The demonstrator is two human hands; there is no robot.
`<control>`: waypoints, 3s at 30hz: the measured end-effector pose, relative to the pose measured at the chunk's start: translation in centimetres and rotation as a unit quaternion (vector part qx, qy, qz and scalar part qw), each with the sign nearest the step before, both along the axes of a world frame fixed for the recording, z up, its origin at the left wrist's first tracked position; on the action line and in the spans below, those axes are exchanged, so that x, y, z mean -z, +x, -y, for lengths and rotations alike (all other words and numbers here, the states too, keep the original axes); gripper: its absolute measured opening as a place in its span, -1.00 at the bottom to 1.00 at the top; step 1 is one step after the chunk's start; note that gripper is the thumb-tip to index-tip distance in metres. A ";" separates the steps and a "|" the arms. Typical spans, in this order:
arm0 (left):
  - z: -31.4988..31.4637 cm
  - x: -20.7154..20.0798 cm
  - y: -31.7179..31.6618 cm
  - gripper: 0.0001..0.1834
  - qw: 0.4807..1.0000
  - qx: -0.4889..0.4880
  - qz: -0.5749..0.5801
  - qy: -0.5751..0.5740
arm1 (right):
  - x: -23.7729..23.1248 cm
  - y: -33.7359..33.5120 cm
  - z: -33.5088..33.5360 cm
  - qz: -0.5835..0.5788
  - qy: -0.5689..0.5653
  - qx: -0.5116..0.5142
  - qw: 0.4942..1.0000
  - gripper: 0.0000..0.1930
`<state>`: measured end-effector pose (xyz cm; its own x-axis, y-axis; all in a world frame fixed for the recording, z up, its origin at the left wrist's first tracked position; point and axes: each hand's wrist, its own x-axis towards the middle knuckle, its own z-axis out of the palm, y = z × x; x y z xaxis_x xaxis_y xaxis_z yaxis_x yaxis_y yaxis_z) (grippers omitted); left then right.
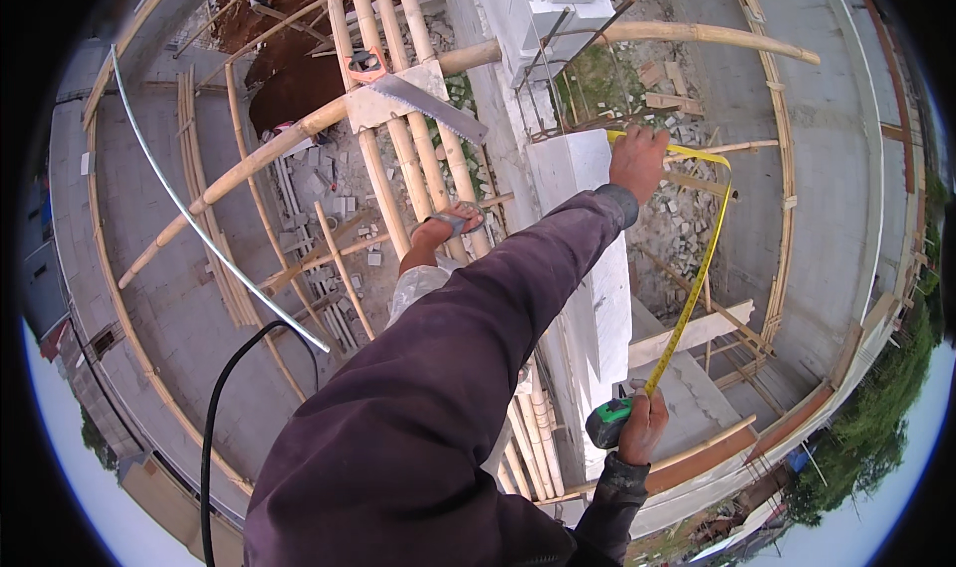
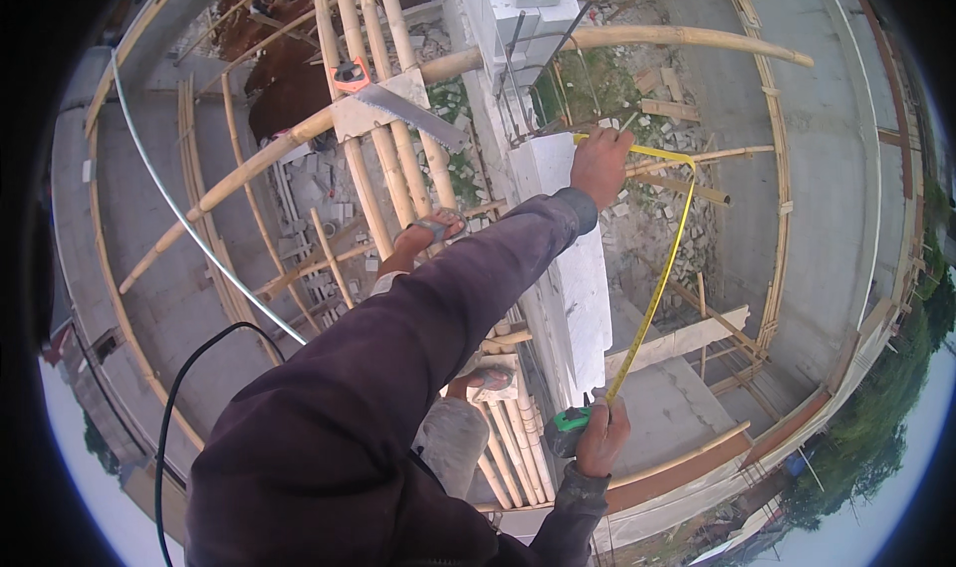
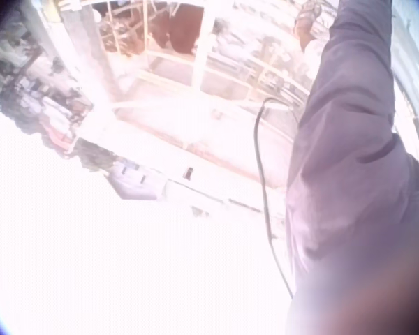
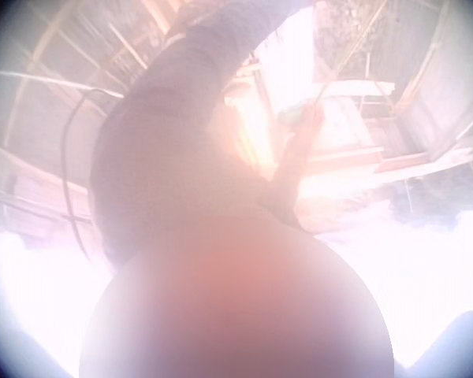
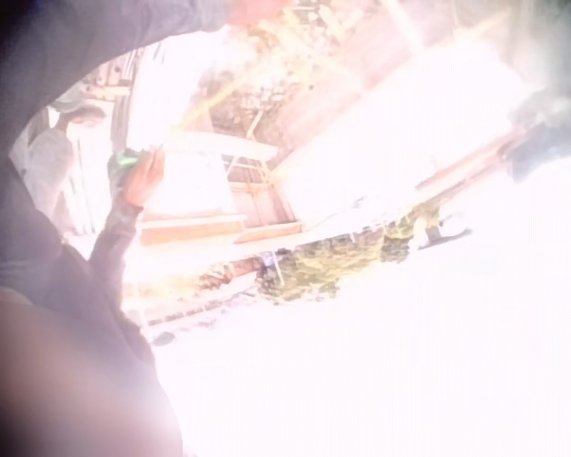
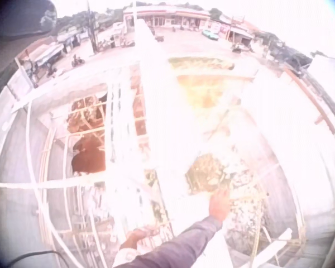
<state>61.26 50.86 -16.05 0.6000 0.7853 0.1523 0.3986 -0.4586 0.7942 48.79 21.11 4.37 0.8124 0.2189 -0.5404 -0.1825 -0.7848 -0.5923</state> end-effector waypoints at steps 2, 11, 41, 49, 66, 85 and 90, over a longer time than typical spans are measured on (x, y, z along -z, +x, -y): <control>-0.9 -0.1 0.5 -0.79 0.997 -0.054 0.045 -0.020 | 0.4 1.1 -1.7 0.046 -0.008 -0.025 0.999 -0.72; 1.9 -3.8 -3.6 -0.33 0.995 -0.024 0.040 -0.086 | 1.1 3.9 -6.1 0.088 -0.029 -0.098 0.991 -0.74; 5.4 3.5 -30.2 -0.65 0.940 0.085 -0.187 -0.272 | 18.8 23.0 -12.2 0.131 -0.186 -0.447 0.865 -0.62; 6.4 2.6 -33.2 -0.75 0.936 -0.134 -0.105 -0.308 | 14.0 19.4 -0.2 0.125 -0.199 -0.368 0.900 -0.58; -0.1 -2.4 -68.4 -0.13 0.665 -0.471 -0.444 -0.373 | 8.0 5.9 14.1 -0.010 -0.143 -0.389 0.910 -0.66; 2.5 -2.9 -72.6 -0.17 0.678 -0.522 -0.341 -0.389 | 5.5 6.7 8.1 0.057 -0.139 -0.535 0.832 -0.58; 1.7 2.0 -75.0 -0.59 0.704 -0.484 -0.386 -0.347 | 6.0 5.7 7.5 -0.031 -0.153 -0.436 0.886 -0.61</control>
